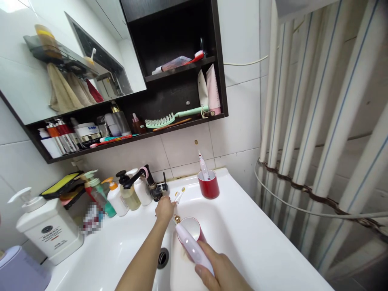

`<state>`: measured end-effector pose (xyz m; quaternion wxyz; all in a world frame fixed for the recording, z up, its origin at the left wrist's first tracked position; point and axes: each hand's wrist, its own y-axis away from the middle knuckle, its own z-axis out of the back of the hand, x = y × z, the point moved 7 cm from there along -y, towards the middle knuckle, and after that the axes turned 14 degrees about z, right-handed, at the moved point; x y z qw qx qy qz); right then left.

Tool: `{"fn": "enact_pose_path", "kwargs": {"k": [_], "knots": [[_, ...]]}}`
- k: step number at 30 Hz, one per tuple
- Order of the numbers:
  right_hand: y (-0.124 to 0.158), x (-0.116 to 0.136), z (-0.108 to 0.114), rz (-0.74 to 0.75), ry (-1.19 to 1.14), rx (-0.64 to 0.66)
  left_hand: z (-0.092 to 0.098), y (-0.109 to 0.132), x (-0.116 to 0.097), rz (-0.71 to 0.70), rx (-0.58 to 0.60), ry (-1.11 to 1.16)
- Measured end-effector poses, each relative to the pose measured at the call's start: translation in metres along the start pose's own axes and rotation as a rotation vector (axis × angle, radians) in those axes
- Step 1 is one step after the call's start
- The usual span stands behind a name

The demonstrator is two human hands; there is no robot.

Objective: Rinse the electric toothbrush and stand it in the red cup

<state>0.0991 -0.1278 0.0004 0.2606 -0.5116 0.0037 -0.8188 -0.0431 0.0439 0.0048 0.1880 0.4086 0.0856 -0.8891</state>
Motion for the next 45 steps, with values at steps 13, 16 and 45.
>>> {"fn": "enact_pose_path", "kwargs": {"k": [13, 16, 45], "knots": [[0.006, 0.007, -0.005, -0.070, -0.112, -0.043, 0.033, 0.055, 0.026, 0.247, 0.312, 0.654], [0.008, 0.003, -0.019, -0.127, -0.245, 0.011, 0.027, 0.083, 0.028, 0.414, 0.506, 1.113], [0.005, -0.013, -0.024, -0.128, -0.293, -0.091, 0.004, 0.115, 0.018, 0.417, 0.569, 1.377]]}}
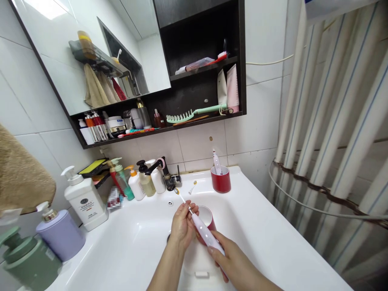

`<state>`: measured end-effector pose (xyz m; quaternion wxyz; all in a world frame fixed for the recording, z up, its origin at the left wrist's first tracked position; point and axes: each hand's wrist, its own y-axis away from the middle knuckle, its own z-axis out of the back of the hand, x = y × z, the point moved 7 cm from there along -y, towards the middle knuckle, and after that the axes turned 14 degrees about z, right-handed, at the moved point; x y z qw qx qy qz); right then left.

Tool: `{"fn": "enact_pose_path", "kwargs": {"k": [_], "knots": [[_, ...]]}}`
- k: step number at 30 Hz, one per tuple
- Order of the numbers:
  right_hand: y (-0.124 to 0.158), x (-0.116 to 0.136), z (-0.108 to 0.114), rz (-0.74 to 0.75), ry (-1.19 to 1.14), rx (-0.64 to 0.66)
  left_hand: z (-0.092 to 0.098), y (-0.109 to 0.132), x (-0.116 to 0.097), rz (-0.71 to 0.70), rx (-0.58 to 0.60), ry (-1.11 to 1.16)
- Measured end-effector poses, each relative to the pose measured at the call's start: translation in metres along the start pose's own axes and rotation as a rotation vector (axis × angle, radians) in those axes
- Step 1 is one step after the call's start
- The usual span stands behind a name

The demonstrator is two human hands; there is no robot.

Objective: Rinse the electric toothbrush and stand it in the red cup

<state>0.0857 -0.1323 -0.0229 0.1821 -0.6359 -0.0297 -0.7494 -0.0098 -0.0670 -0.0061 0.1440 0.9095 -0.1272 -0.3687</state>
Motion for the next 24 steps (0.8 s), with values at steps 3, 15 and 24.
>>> {"fn": "enact_pose_path", "kwargs": {"k": [3, 15, 24], "knots": [[0.000, 0.003, 0.004, 0.059, 0.030, -0.022, 0.001, 0.001, 0.000, 0.005, -0.017, -0.042], [0.001, 0.000, -0.004, -0.036, -0.097, 0.025, -0.008, 0.002, 0.006, 0.026, 0.091, -0.143], [0.002, 0.005, -0.002, -0.038, -0.132, 0.017, -0.011, 0.004, 0.011, 0.042, 0.107, -0.170]]}}
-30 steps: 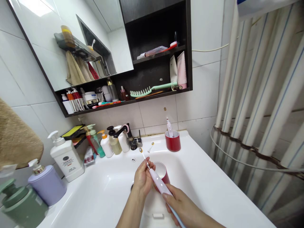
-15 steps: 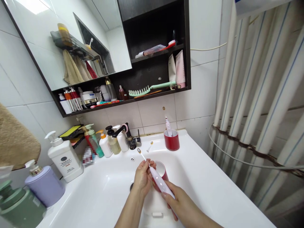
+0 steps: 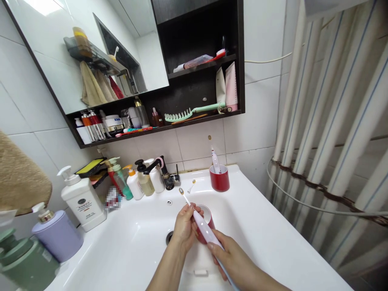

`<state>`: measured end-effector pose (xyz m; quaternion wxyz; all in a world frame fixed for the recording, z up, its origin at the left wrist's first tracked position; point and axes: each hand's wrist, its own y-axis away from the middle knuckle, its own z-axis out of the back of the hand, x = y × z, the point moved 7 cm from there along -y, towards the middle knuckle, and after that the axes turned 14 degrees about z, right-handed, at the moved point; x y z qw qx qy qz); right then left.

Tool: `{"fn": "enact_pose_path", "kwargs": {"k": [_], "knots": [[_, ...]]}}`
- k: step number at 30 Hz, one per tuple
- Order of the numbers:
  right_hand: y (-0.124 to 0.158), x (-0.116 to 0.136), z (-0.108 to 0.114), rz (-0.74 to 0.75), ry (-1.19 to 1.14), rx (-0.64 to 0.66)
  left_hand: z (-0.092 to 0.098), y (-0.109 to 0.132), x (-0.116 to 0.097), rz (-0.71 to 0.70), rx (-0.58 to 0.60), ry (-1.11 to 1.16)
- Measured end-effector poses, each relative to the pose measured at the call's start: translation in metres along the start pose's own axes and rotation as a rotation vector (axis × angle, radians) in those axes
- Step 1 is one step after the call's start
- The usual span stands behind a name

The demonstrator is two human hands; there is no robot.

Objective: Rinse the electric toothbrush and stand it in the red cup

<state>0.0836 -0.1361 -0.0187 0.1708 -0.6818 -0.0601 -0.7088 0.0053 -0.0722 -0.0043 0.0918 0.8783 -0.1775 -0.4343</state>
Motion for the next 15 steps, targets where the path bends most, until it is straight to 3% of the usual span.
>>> {"fn": "enact_pose_path", "kwargs": {"k": [6, 15], "knots": [[-0.002, -0.002, 0.003, 0.035, 0.021, -0.042, 0.001, 0.001, 0.001, 0.018, -0.025, -0.037], [0.005, 0.005, -0.013, -0.089, -0.375, 0.086, -0.004, 0.002, 0.000, 0.027, 0.066, 0.019]]}}
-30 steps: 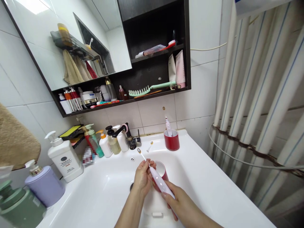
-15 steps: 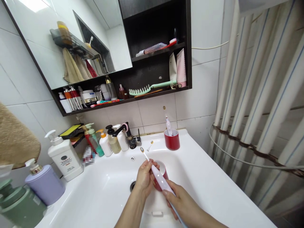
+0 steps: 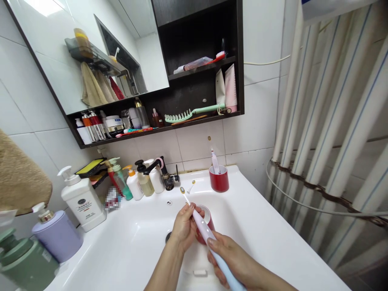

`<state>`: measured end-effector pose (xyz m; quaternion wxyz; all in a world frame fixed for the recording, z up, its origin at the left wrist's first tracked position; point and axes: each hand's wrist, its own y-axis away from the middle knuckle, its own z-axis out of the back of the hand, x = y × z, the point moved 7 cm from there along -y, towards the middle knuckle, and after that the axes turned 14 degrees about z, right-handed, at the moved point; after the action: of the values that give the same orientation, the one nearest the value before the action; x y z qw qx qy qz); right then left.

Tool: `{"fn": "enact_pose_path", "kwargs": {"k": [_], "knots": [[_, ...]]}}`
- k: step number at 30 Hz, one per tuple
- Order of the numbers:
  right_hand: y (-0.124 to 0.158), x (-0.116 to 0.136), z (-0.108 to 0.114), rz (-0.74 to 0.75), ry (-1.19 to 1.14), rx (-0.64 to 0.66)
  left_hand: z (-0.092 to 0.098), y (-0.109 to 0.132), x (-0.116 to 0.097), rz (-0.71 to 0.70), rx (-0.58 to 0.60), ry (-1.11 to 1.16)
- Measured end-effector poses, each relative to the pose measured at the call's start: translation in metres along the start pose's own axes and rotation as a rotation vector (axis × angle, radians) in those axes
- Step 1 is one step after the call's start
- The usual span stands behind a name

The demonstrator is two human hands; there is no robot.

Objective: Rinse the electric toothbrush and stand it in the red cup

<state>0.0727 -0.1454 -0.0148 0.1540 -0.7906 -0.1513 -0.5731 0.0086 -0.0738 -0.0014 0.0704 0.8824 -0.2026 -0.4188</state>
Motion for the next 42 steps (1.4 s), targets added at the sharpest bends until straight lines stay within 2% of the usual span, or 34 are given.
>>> {"fn": "enact_pose_path", "kwargs": {"k": [5, 10, 13, 17, 20, 23, 27, 31, 34, 38, 42], "knots": [[-0.002, 0.001, 0.003, 0.081, 0.060, -0.013, -0.004, 0.003, -0.002, -0.043, 0.008, 0.003], [-0.001, -0.005, -0.013, 0.004, -0.135, 0.031, -0.007, 0.012, -0.012, -0.059, -0.006, 0.048], [-0.009, 0.007, -0.020, 0.068, -0.076, 0.014, -0.006, 0.018, -0.025, -0.086, -0.029, -0.026], [-0.039, 0.052, -0.005, 0.386, 0.342, -0.191, 0.008, 0.021, -0.040, -0.253, -0.144, -0.339], [-0.065, 0.071, 0.013, 0.469, 0.453, -0.293, 0.013, 0.025, -0.037, -0.412, -0.179, -0.687], [-0.083, 0.068, 0.032, 0.477, 0.573, -0.359, 0.011, 0.029, -0.023, -0.523, -0.159, -1.017], [-0.086, 0.046, 0.047, 0.441, 0.733, -0.381, 0.009, 0.026, -0.005, -0.505, -0.107, -1.221], [-0.082, 0.028, 0.052, 0.394, 0.854, -0.386, 0.010, 0.017, 0.001, -0.481, -0.151, -1.298], [-0.084, 0.027, 0.055, 0.385, 0.904, -0.391, 0.007, 0.012, 0.000, -0.472, -0.174, -1.309], [-0.093, 0.041, 0.059, 0.389, 0.918, -0.403, -0.005, 0.004, -0.013, -0.481, -0.148, -1.182], [-0.096, 0.063, 0.070, 0.401, 0.926, -0.508, -0.024, -0.013, -0.038, -0.495, -0.142, -1.040]]}}
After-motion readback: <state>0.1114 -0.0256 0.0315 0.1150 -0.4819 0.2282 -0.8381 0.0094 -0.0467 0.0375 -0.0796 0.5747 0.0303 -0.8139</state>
